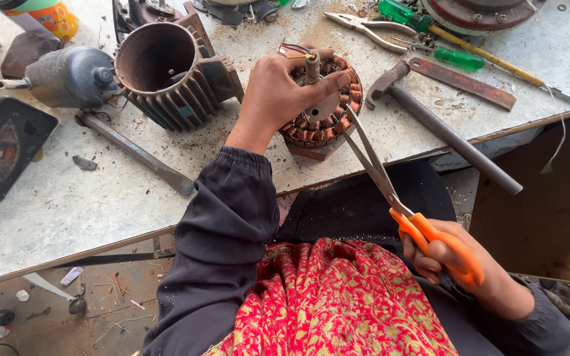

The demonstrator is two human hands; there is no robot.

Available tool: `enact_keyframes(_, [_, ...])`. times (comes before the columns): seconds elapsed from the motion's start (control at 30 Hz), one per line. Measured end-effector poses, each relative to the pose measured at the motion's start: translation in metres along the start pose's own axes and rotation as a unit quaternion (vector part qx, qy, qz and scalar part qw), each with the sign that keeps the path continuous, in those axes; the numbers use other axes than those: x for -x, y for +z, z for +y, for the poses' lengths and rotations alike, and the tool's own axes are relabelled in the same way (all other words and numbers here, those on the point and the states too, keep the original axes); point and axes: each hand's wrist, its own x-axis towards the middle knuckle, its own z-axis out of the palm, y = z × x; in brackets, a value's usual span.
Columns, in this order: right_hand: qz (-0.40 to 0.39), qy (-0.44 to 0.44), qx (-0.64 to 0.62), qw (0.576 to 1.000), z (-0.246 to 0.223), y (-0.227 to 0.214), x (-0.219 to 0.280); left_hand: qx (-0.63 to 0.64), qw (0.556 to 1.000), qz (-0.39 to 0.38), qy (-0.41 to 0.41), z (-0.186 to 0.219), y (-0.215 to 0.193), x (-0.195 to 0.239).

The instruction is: The person uses orange-handled scissors to cut and adjust copper windings on a motor rotor, then uses a hammer to tap the windings into place. The work is performed on a cluttered workbench with various tools and motor parts visible.

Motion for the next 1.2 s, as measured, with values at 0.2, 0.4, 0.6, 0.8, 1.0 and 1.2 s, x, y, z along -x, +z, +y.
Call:
enact_keyframes(0.2, [0.079,0.051,0.206,0.974,-0.014,0.001,0.001,0.018,0.999,0.006,-0.031,-0.002,-0.003,0.0])
enact_keyframes(0.4, [-0.003,-0.003,-0.082,0.997,-0.023,0.0,0.006,0.017,0.999,0.002,-0.04,-0.001,-0.004,0.004])
enact_keyframes(0.6, [-0.055,0.001,-0.164,0.985,-0.02,0.005,0.001,0.038,0.996,0.017,-0.074,0.0,-0.004,0.007])
enact_keyframes(0.8, [-0.03,0.014,-0.032,0.999,-0.019,0.014,-0.002,0.002,0.999,0.034,-0.023,0.005,-0.003,0.008])
enact_keyframes(1.0, [0.055,0.105,0.055,0.991,-0.026,0.017,0.0,0.049,0.998,0.025,-0.025,0.013,-0.004,0.006])
enact_keyframes(1.2, [0.12,0.171,0.139,0.968,-0.052,0.034,0.004,0.042,0.998,0.021,-0.039,0.011,-0.005,0.004])
